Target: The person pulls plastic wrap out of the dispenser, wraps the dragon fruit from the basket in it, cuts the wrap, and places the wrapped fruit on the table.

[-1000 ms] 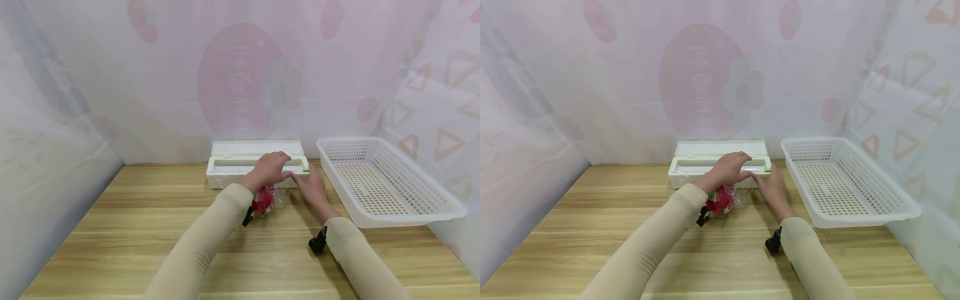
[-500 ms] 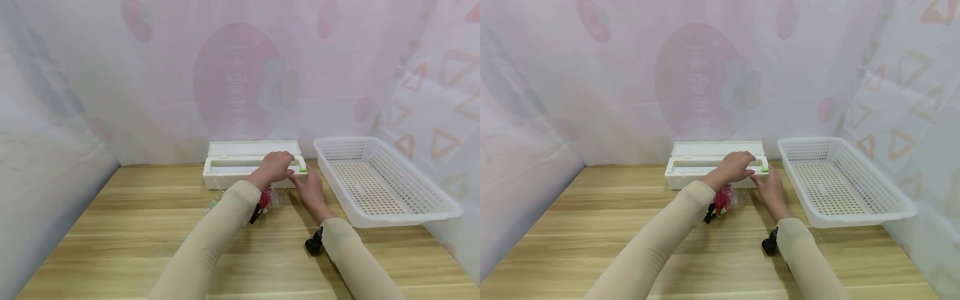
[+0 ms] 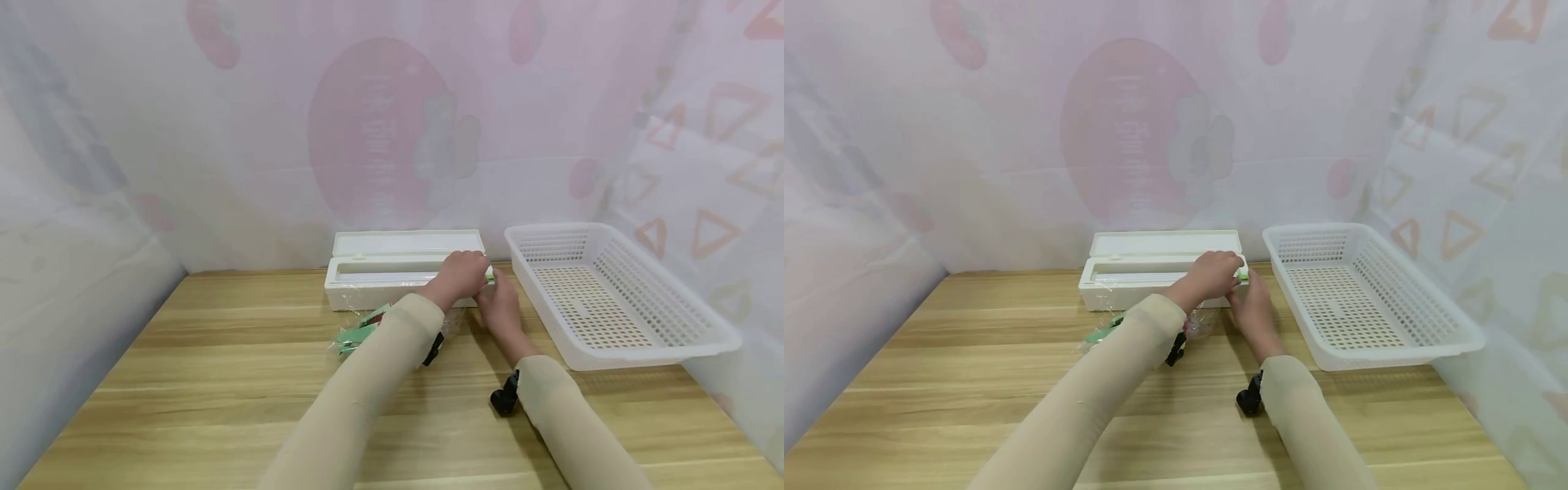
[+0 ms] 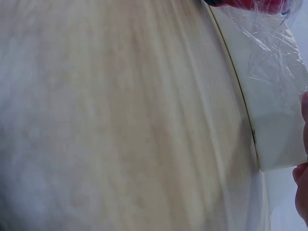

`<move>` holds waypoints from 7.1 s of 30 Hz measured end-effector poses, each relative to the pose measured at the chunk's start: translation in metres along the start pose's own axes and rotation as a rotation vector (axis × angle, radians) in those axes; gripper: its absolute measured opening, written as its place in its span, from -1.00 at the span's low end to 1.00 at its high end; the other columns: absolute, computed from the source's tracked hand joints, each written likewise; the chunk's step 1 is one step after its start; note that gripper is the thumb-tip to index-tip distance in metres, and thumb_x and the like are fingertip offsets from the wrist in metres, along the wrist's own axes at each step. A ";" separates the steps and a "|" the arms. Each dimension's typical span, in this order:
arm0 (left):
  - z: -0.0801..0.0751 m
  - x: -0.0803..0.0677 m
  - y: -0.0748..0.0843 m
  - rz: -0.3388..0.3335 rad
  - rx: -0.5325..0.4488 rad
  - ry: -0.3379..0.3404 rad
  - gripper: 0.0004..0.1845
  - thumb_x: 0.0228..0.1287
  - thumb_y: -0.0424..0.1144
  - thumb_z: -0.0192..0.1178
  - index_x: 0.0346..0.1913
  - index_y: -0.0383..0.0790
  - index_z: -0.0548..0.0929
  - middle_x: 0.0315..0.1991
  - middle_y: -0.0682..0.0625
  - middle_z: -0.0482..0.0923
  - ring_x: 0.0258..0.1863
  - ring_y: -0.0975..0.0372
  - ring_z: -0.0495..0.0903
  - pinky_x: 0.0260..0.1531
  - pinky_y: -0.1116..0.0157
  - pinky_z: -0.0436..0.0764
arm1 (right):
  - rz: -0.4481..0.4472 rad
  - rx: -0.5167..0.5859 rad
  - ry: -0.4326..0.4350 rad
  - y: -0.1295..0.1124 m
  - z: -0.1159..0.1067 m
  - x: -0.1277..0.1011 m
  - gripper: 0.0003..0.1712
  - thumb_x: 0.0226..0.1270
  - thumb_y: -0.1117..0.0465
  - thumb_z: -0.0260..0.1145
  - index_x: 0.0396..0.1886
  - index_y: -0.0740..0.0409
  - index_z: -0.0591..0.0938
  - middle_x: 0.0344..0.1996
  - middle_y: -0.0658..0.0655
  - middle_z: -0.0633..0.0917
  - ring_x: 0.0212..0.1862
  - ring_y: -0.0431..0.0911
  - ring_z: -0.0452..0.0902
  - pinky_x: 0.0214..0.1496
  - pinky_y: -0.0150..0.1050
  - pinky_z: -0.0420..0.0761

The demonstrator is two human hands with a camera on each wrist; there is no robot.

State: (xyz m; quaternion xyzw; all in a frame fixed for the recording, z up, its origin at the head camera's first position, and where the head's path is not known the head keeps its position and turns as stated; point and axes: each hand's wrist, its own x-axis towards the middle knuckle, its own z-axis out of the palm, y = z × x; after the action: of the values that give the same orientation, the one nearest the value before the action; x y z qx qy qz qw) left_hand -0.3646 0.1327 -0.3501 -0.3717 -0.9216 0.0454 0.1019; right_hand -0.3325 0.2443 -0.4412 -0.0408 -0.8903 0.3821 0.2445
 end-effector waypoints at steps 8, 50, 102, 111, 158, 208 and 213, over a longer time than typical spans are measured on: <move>0.011 0.006 0.005 -0.021 -0.008 -0.012 -0.81 0.37 -0.16 0.18 -0.03 -0.11 0.62 -0.12 0.06 0.60 -0.13 0.20 0.58 -0.17 0.26 0.57 | -0.047 0.021 0.024 -0.001 0.002 -0.003 -0.37 0.23 0.28 0.35 0.26 0.43 0.39 0.19 0.44 0.46 0.25 0.27 0.34 0.30 0.07 0.32; 0.027 0.001 0.020 -0.135 0.121 -0.024 -0.64 0.43 -0.10 0.01 0.15 -0.22 0.47 -0.06 -0.02 0.51 -0.10 0.20 0.51 -0.10 0.29 0.54 | -0.091 -0.080 -0.017 0.005 0.000 -0.001 -0.47 0.31 0.37 0.16 0.25 0.46 0.34 0.09 0.45 0.46 0.18 0.27 0.36 0.26 0.09 0.34; 0.015 -0.026 -0.016 -0.168 0.138 -0.106 -0.72 0.54 -0.19 -0.10 0.12 -0.24 0.48 -0.04 -0.04 0.53 -0.05 0.17 0.53 -0.04 0.26 0.54 | -0.078 -0.098 -0.051 0.001 -0.004 0.001 -0.23 0.28 0.02 0.39 0.28 0.40 0.33 0.11 0.41 0.48 0.17 0.26 0.39 0.21 0.13 0.39; 0.006 -0.033 -0.024 -0.138 0.128 -0.138 -0.76 0.49 -0.24 -0.04 0.05 -0.25 0.53 -0.09 -0.06 0.55 -0.10 0.15 0.55 -0.09 0.25 0.56 | -0.079 -0.097 -0.072 0.002 -0.003 0.001 -0.25 0.29 0.02 0.38 0.27 0.40 0.34 0.12 0.41 0.47 0.19 0.26 0.38 0.24 0.11 0.36; 0.020 -0.074 -0.107 0.005 -0.114 -0.136 -0.81 0.50 -0.21 -0.06 -0.05 -0.20 0.51 -0.16 0.00 0.50 -0.14 0.18 0.52 -0.06 0.26 0.53 | -0.052 -0.110 -0.117 0.000 -0.007 0.000 -0.19 0.36 0.01 0.31 0.37 0.43 0.23 0.26 0.46 0.35 0.30 0.30 0.24 0.33 0.14 0.25; 0.026 -0.130 -0.153 -0.019 -0.011 -0.012 -0.82 0.47 -0.28 -0.07 -0.12 -0.27 0.54 -0.24 -0.06 0.52 -0.23 0.12 0.52 -0.15 0.17 0.55 | -0.066 -0.104 -0.124 0.002 -0.009 0.002 -0.19 0.35 0.03 0.32 0.36 0.45 0.23 0.24 0.49 0.37 0.28 0.33 0.25 0.33 0.16 0.22; 0.026 -0.131 -0.154 -0.012 -0.012 0.006 -0.83 0.46 -0.29 -0.05 -0.15 -0.28 0.53 -0.26 -0.07 0.52 -0.25 0.11 0.52 -0.16 0.16 0.55 | -0.080 -0.101 -0.118 0.002 -0.010 0.002 -0.19 0.33 0.04 0.34 0.34 0.46 0.25 0.22 0.49 0.39 0.27 0.33 0.27 0.32 0.16 0.24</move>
State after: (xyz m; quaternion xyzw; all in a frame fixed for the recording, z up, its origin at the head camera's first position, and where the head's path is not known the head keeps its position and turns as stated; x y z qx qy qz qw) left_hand -0.3821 -0.0697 -0.3708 -0.3671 -0.9237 0.0380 0.1025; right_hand -0.3297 0.2528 -0.4356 0.0050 -0.9223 0.3282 0.2041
